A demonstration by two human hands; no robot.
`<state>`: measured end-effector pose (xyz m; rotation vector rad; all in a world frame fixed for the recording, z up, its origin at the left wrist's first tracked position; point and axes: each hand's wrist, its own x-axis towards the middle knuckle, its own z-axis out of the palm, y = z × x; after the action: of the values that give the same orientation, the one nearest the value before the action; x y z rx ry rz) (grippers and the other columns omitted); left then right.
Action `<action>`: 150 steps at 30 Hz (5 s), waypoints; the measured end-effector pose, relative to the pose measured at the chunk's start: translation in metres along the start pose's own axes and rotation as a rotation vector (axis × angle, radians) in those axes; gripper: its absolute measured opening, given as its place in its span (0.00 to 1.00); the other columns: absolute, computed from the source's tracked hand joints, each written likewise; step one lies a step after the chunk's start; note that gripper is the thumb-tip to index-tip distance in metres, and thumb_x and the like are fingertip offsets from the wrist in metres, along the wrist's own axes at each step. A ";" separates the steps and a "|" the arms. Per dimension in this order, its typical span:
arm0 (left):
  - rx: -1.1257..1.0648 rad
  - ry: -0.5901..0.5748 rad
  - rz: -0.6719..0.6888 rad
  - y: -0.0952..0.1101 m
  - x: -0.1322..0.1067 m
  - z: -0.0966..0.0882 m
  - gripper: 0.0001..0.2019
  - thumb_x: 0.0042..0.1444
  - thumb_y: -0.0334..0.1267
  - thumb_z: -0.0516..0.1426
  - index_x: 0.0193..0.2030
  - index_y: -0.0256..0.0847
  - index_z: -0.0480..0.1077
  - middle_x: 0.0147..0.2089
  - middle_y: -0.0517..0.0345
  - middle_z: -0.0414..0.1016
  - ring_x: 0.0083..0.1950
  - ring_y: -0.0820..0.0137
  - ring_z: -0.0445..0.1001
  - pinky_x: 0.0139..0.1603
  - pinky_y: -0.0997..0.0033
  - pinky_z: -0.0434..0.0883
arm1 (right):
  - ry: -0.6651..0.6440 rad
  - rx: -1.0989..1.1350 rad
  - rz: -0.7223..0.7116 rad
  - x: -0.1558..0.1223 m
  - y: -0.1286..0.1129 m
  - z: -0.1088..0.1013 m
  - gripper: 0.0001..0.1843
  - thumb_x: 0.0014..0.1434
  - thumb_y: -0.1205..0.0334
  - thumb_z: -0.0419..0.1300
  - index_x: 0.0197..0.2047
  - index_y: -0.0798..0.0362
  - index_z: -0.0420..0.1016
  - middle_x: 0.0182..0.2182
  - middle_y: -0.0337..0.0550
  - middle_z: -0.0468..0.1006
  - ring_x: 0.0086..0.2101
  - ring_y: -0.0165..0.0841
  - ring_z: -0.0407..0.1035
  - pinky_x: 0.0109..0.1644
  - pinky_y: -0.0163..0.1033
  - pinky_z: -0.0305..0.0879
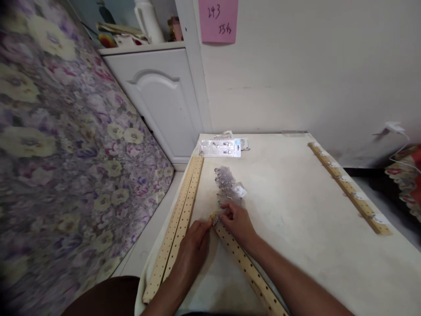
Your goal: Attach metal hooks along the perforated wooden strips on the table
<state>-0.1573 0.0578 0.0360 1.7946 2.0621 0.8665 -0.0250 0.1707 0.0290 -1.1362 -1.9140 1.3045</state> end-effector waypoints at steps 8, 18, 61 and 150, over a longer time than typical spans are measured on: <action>-0.051 0.003 -0.050 0.006 0.002 -0.004 0.11 0.60 0.35 0.49 0.47 0.43 0.68 0.40 0.55 0.71 0.43 0.66 0.71 0.42 0.66 0.68 | 0.030 -0.010 -0.032 -0.002 0.004 0.003 0.10 0.51 0.61 0.58 0.39 0.53 0.71 0.24 0.34 0.71 0.25 0.30 0.66 0.30 0.36 0.62; -0.004 0.006 -0.157 0.012 0.006 -0.003 0.09 0.58 0.37 0.52 0.45 0.46 0.67 0.41 0.60 0.72 0.43 0.67 0.71 0.38 0.71 0.64 | 0.028 0.001 -0.051 0.000 0.005 0.003 0.11 0.52 0.63 0.57 0.39 0.53 0.71 0.24 0.35 0.72 0.25 0.30 0.67 0.31 0.36 0.63; -0.023 -0.001 -0.165 0.011 0.011 -0.004 0.08 0.57 0.37 0.53 0.43 0.45 0.68 0.39 0.59 0.73 0.40 0.67 0.72 0.35 0.71 0.64 | 0.039 -0.054 -0.049 0.000 0.000 0.002 0.17 0.47 0.62 0.63 0.42 0.54 0.72 0.26 0.37 0.74 0.26 0.30 0.66 0.32 0.36 0.62; 0.089 -0.113 -0.028 0.009 -0.004 -0.006 0.20 0.61 0.33 0.44 0.59 0.38 0.61 0.49 0.48 0.68 0.51 0.64 0.67 0.52 0.64 0.65 | 0.066 -0.629 -0.199 -0.165 0.040 -0.050 0.25 0.50 0.53 0.64 0.51 0.43 0.66 0.48 0.47 0.75 0.43 0.42 0.74 0.42 0.43 0.72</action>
<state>-0.1529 0.0528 0.0457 1.8110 2.0785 0.6603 0.1091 0.0568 0.0135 -1.2055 -2.3914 0.5532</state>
